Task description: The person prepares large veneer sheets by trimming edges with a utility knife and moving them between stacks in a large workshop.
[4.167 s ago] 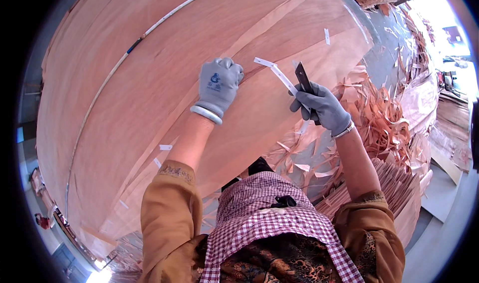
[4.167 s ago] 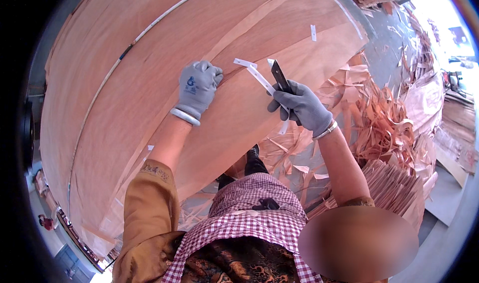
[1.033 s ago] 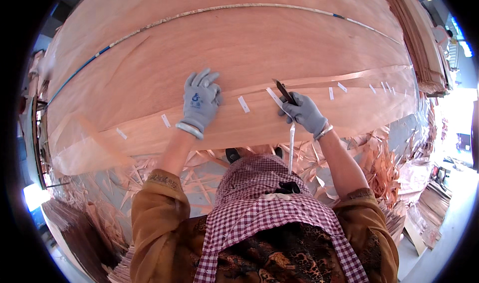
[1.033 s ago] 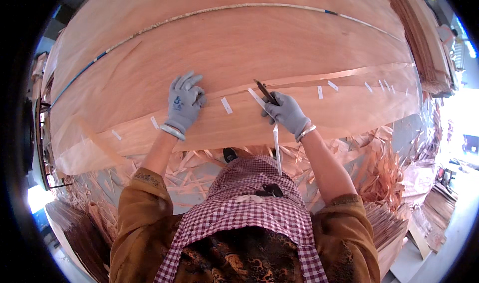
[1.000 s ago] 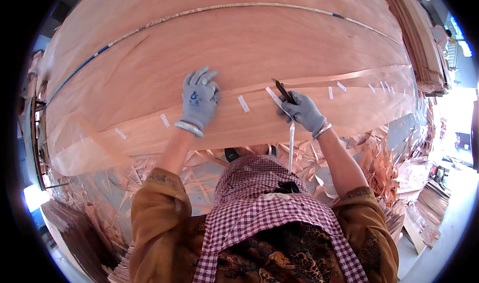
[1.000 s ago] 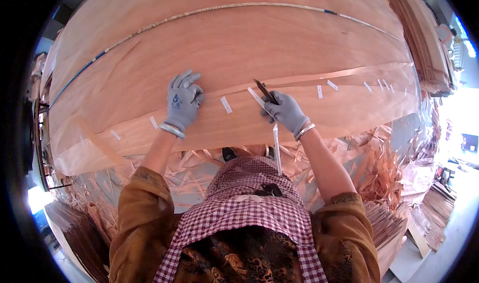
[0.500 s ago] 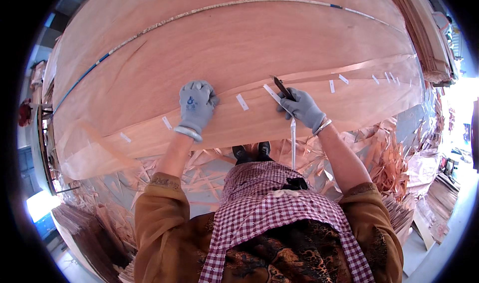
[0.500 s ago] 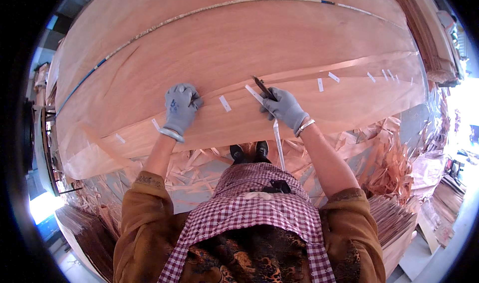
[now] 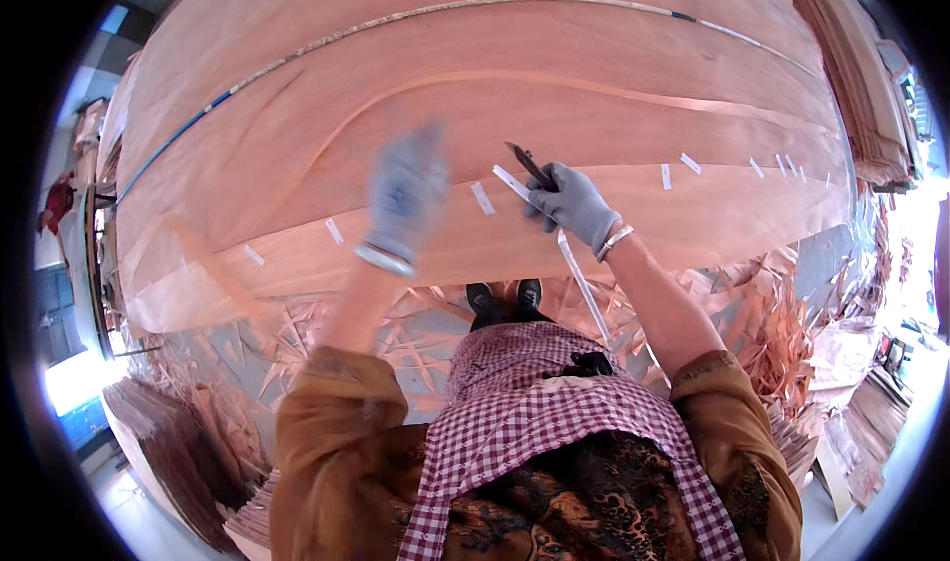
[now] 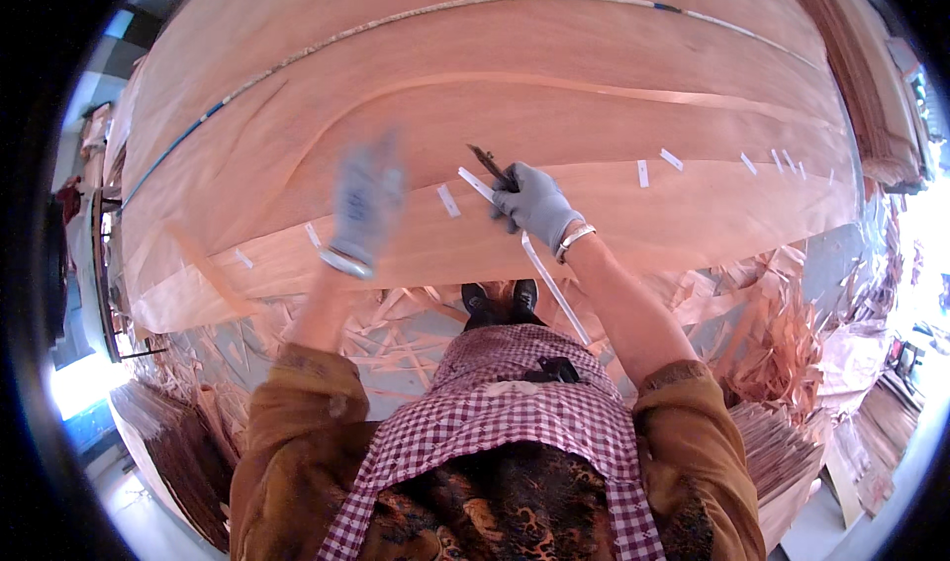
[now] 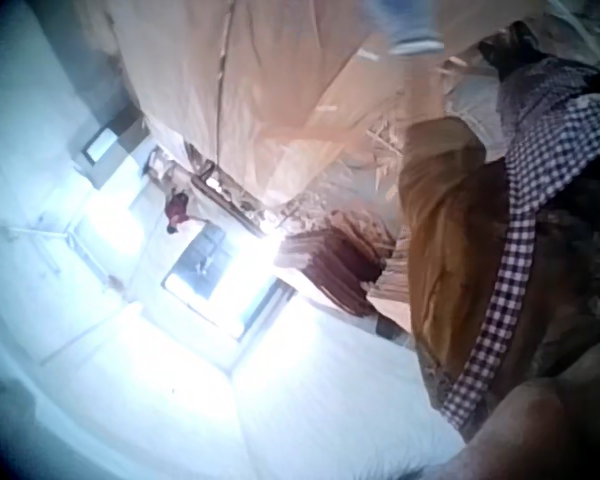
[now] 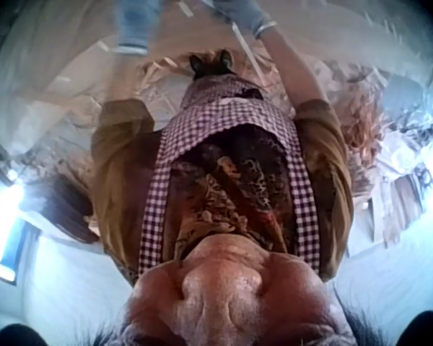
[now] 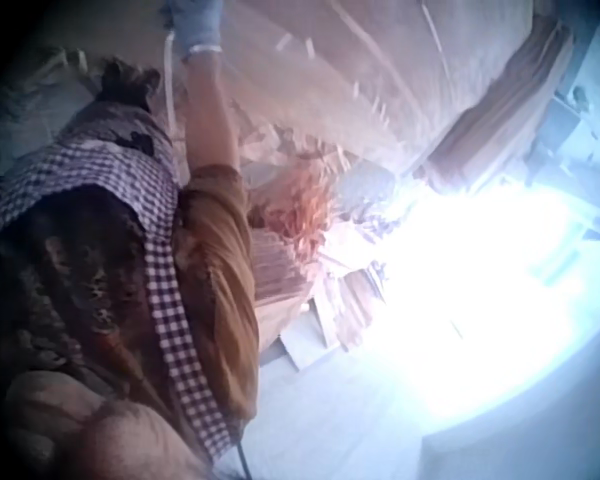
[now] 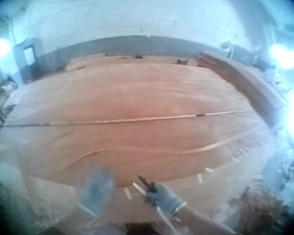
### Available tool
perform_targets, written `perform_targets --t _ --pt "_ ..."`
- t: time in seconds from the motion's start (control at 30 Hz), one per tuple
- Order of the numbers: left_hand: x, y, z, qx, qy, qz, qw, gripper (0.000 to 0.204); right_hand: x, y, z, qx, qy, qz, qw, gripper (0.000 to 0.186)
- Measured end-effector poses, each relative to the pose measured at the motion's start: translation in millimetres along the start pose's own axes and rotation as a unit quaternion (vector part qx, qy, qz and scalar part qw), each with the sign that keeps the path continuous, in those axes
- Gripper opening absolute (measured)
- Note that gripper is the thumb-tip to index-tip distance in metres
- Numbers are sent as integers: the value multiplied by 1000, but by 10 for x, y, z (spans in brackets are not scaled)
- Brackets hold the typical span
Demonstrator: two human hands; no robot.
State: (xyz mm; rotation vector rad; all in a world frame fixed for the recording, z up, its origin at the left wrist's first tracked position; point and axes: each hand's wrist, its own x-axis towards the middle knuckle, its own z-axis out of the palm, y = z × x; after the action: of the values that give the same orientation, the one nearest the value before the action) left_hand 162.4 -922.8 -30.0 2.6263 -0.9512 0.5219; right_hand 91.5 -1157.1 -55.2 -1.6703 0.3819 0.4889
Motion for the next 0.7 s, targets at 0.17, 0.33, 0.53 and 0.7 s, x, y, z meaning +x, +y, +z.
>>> perform_targets --t 0.17,0.33,0.53,0.7 --pt "-334 495 383 -83 -123 77 986 48 -23 -59 86 -70 33 -1 997 23" --pt "-307 491 399 -47 -147 74 985 48 -214 148 -25 -11 -7 -34 999 22" --pt "-398 461 428 -34 -130 57 989 46 -638 -115 443 -16 -103 -3 995 15" --pt "-728 23 3 -107 -90 54 989 45 -388 -214 759 33 -88 -87 992 18"
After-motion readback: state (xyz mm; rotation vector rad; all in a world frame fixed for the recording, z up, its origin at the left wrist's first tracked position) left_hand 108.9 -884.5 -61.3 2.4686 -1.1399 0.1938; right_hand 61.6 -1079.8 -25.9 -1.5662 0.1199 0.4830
